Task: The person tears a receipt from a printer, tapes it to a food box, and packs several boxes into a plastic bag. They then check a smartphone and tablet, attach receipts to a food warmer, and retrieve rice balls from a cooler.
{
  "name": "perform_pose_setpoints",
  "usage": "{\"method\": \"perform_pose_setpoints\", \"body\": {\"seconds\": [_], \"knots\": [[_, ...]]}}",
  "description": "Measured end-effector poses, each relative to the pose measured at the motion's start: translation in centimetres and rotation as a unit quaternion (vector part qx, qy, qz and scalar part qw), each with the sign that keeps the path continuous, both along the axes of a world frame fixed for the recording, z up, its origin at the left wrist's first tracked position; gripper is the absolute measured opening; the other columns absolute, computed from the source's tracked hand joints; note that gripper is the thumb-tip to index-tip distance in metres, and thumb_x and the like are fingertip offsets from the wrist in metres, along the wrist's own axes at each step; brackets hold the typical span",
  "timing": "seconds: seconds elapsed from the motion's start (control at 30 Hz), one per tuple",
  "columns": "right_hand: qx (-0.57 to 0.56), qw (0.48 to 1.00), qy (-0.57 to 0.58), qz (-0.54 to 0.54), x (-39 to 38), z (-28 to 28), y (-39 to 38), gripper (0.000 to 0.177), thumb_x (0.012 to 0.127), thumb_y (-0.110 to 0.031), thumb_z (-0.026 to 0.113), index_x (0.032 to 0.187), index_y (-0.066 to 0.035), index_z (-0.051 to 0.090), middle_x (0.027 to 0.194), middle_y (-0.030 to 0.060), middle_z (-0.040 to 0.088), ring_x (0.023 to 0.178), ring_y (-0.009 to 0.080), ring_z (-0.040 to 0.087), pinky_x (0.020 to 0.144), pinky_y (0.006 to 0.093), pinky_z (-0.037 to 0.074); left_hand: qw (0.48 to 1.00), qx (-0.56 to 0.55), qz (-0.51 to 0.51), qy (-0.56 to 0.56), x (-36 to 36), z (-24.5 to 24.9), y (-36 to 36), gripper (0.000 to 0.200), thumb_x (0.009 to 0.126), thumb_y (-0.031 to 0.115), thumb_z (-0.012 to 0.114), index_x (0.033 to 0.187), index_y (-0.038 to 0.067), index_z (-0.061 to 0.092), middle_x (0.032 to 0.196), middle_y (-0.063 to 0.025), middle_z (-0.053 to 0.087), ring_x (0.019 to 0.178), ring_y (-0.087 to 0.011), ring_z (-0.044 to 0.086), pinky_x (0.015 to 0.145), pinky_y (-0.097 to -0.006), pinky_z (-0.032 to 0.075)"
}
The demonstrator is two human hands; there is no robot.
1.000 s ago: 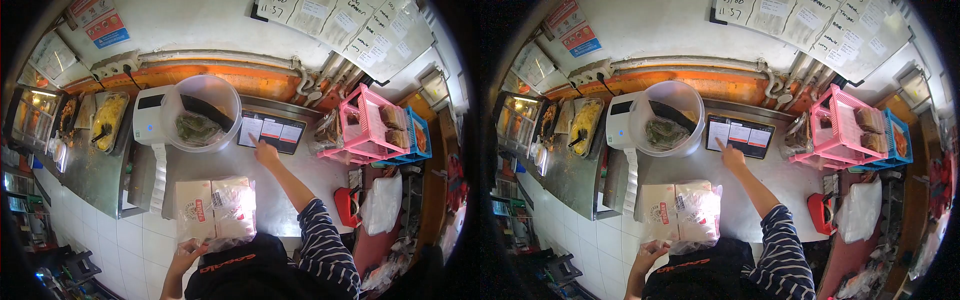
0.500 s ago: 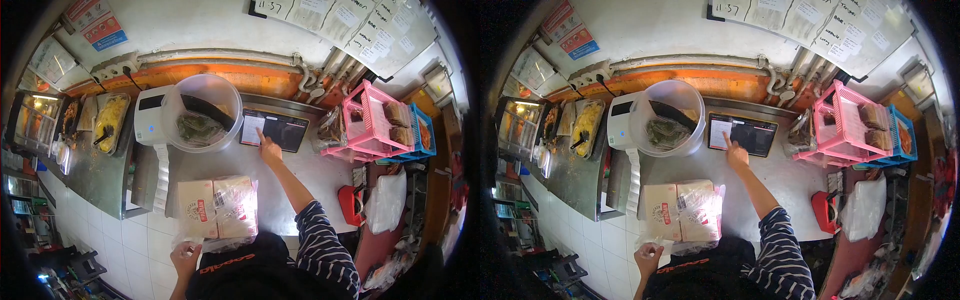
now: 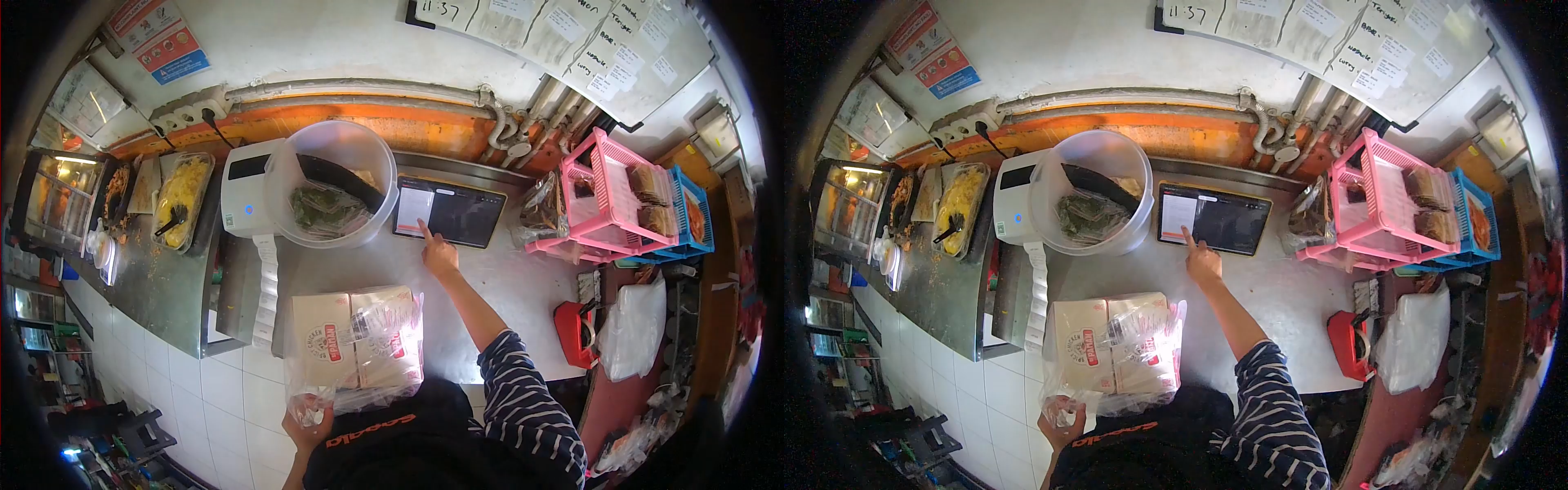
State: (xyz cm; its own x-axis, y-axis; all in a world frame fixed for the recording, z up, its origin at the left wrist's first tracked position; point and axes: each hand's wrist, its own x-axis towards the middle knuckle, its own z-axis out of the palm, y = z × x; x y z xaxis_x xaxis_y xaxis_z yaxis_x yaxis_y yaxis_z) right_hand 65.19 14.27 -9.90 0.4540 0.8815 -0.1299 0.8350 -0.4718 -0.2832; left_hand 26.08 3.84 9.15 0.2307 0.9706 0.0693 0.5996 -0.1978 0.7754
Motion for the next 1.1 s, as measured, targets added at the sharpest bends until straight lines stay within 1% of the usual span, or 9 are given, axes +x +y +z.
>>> {"method": "perform_pose_setpoints", "body": {"seconds": [0.33, 0.53, 0.63, 0.73, 0.83, 0.9, 0.93, 1.0, 1.1], "knots": [[0.032, 0.997, -0.048, 0.051, -0.4, -2.2, -0.3, 0.077, 0.075, -0.015, 0.055, 0.139, -0.029, 0.016, 0.087, 0.0130, 0.055, 0.069, 0.0290, 0.061, 0.063, 0.0403, 0.052, 1.000, 0.024, -0.005, -0.007, 0.4, 0.4, 0.1, 0.020, 0.062, 0.010, 0.074, 0.073, 0.005, 0.058, 0.070, -0.0069, 0.059, 0.063, -0.0201, 0.059, 0.059, -0.0289, 0.046], [0.070, 0.998, -0.003, -0.006, -0.6, 0.0, 0.4, 0.078, 0.074, -0.016, 0.056, 0.140, -0.027, 0.016, 0.088, 0.0135, 0.055, 0.069, 0.0303, 0.061, 0.062, 0.0411, 0.052, 0.999, 0.033, 0.005, 0.001, 0.3, 0.2, -0.1, 0.025, 0.060, 0.011, 0.075, 0.075, 0.006, 0.057, 0.071, -0.0062, 0.059, 0.062, -0.0199, 0.059, 0.058, -0.0280, 0.047], [-0.007, 0.998, 0.002, -0.065, -0.2, 1.1, 0.9, 0.075, 0.074, -0.015, 0.056, 0.139, -0.024, 0.020, 0.092, 0.0134, 0.055, 0.073, 0.0306, 0.062, 0.065, 0.0427, 0.052, 0.991, 0.108, -0.071, -0.017, 0.0, 0.0, 0.8, 0.026, 0.060, 0.012, 0.075, 0.077, 0.006, 0.056, 0.071, -0.0064, 0.059, 0.063, -0.0201, 0.059, 0.057, -0.0284, 0.047], [0.036, 0.998, -0.053, 0.019, 0.5, -3.8, -0.3, 0.075, 0.073, -0.020, 0.061, 0.138, -0.021, 0.024, 0.096, 0.0124, 0.057, 0.077, 0.0307, 0.062, 0.070, 0.0409, 0.051, 0.975, 0.144, -0.172, 0.012, 1.4, 2.6, 2.5, 0.022, 0.063, 0.012, 0.072, 0.077, 0.006, 0.056, 0.072, -0.0072, 0.059, 0.062, -0.0209, 0.059, 0.054, -0.0288, 0.046], [0.039, 0.951, 0.300, 0.061, -1.0, 7.4, -3.1, 0.078, 0.072, -0.031, 0.066, 0.138, -0.015, 0.027, 0.124, 0.0181, 0.046, 0.109, 0.0342, 0.051, 0.089, 0.0398, 0.043, 0.966, 0.115, -0.227, -0.047, 3.3, 5.1, 4.3, 0.019, 0.067, 0.012, 0.069, 0.077, 0.005, 0.055, 0.077, -0.0106, 0.058, 0.066, -0.0235, 0.059, 0.057, -0.0308, 0.047], [0.170, 0.851, 0.415, 0.274, -3.4, 13.6, -6.8, 0.095, 0.067, -0.036, 0.071, 0.140, -0.008, 0.017, 0.139, 0.0194, 0.026, 0.129, 0.0335, 0.026, 0.105, 0.0436, 0.024, 0.968, 0.025, -0.127, -0.215, 4.0, 3.2, 4.9, 0.017, 0.068, 0.009, 0.066, 0.079, 0.004, 0.054, 0.082, -0.0137, 0.058, 0.071, -0.0261, 0.059, 0.061, -0.0330, 0.047], [0.174, 0.830, 0.430, 0.309, -5.7, 16.9, -8.4, 0.101, 0.065, -0.037, 0.072, 0.140, -0.006, 0.012, 0.142, 0.0185, 0.018, 0.132, 0.0315, 0.016, 0.106, 0.0455, 0.014, 0.953, -0.021, -0.076, -0.294, 4.3, 2.6, 5.2, 0.016, 0.069, 0.007, 0.065, 0.080, 0.004, 0.054, 0.085, -0.0153, 0.058, 0.073, -0.0273, 0.059, 0.063, -0.0342, 0.047], [0.167, 0.844, 0.391, 0.326, -11.5, 19.3, -9.7, 0.106, 0.065, -0.037, 0.071, 0.140, -0.003, 0.004, 0.146, 0.0169, 0.008, 0.135, 0.0296, 0.007, 0.107, 0.0492, 0.001, 0.929, 0.063, -0.146, -0.333, 6.9, 3.5, 6.0, 0.015, 0.071, 0.007, 0.063, 0.082, 0.003, 0.053, 0.087, -0.0169, 0.057, 0.075, -0.0293, 0.058, 0.066, -0.0368, 0.047], [0.284, 0.914, 0.226, 0.181, -18.6, 12.3, -6.8, 0.093, 0.072, -0.033, 0.063, 0.140, -0.002, 0.006, 0.136, 0.0175, 0.031, 0.128, 0.0334, 0.026, 0.105, 0.0493, 0.015, 0.895, 0.136, -0.309, -0.291, 9.8, 3.3, 5.1, 0.027, 0.079, 0.011, 0.058, 0.104, 0.004, 0.050, 0.089, -0.0134, 0.055, 0.077, -0.0245, 0.057, 0.068, -0.0377, 0.046]]}}
